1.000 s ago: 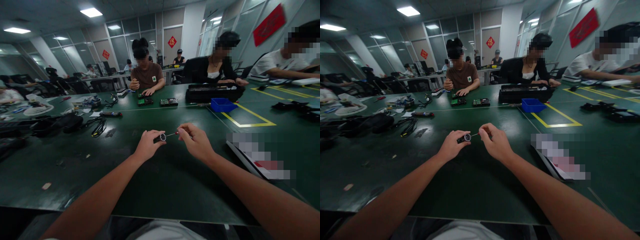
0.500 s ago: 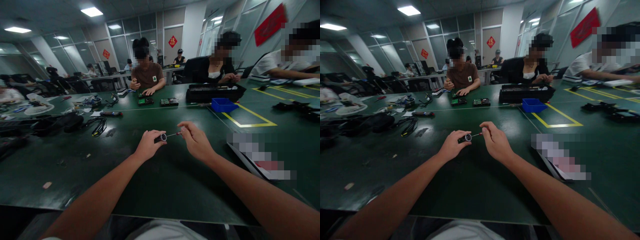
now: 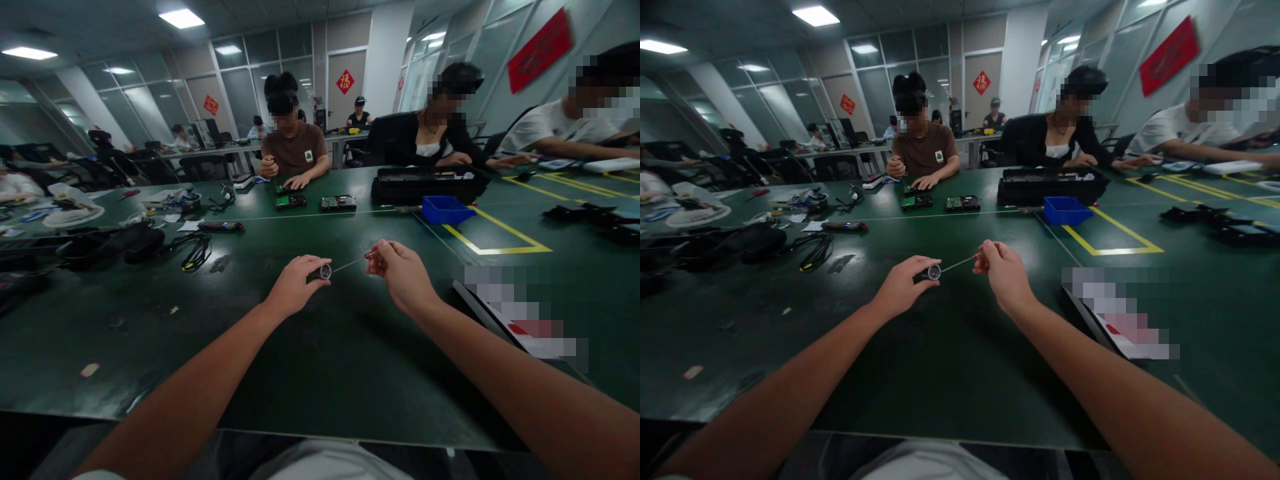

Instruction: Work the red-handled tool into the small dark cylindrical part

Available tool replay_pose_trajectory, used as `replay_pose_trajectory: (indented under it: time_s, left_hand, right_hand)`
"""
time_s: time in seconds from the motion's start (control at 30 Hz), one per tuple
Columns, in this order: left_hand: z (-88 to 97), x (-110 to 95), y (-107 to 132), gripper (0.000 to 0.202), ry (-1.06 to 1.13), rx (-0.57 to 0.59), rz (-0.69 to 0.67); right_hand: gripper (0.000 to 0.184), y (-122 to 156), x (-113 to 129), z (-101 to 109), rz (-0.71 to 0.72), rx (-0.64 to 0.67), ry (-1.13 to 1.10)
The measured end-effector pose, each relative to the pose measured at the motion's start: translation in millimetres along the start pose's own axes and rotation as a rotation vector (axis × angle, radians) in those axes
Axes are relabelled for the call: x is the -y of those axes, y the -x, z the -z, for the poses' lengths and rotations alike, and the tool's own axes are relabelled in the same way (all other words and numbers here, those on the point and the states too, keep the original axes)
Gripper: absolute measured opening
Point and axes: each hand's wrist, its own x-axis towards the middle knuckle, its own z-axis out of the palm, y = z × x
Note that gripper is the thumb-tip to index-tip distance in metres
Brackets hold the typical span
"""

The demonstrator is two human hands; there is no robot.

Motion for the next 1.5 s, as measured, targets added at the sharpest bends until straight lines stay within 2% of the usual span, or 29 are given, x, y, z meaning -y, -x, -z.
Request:
replay_pose_trajectory:
  time_s: [0.17, 0.3, 0.47, 0.7, 0.93, 1.17, 1.37, 1.5]
  left_hand:
    - [-0.5, 0.2, 1.0, 0.043, 0.01, 0.013, 0.021]
    - [0.2, -4.4, 0.3, 0.042, 0.015, 0.01, 0.042]
    - [-0.5, -7.2, -0.5, 0.043, -0.017, -0.008, 0.046]
    - [1.5, -10.1, -1.2, 0.042, -0.021, -0.034, 0.093]
    - [1.2, -8.5, -1.0, 0.042, -0.016, -0.025, 0.075]
    - [-2.0, -2.3, 1.0, 0.041, -0.001, -0.018, 0.077]
    - [-3.0, -4.2, 0.4, 0.042, 0.009, -0.011, 0.076]
    - [-2.3, -6.4, -0.9, 0.04, 0.009, 0.0, 0.095]
  right_hand:
    - [0.029, 6.2, -0.1, -0.9, 0.191, 0.004, 0.238]
    - [0.029, 13.8, 5.6, -3.2, 0.276, 0.02, 0.388]
    - [0.025, 19.7, 9.2, -8.7, 0.308, 0.074, 0.425]
    - [0.025, 23.8, 8.9, -12.1, 0.339, 0.062, 0.458]
    - [0.022, 24.6, 8.6, -10.5, 0.365, 0.084, 0.513]
    - [0.021, 26.9, 13.4, -5.9, 0.479, -0.008, 0.573]
    - [0.02, 27.7, 11.0, -5.3, 0.531, 0.083, 0.618]
    - [0.02, 25.5, 9.9, -3.8, 0.546, 0.081, 0.69]
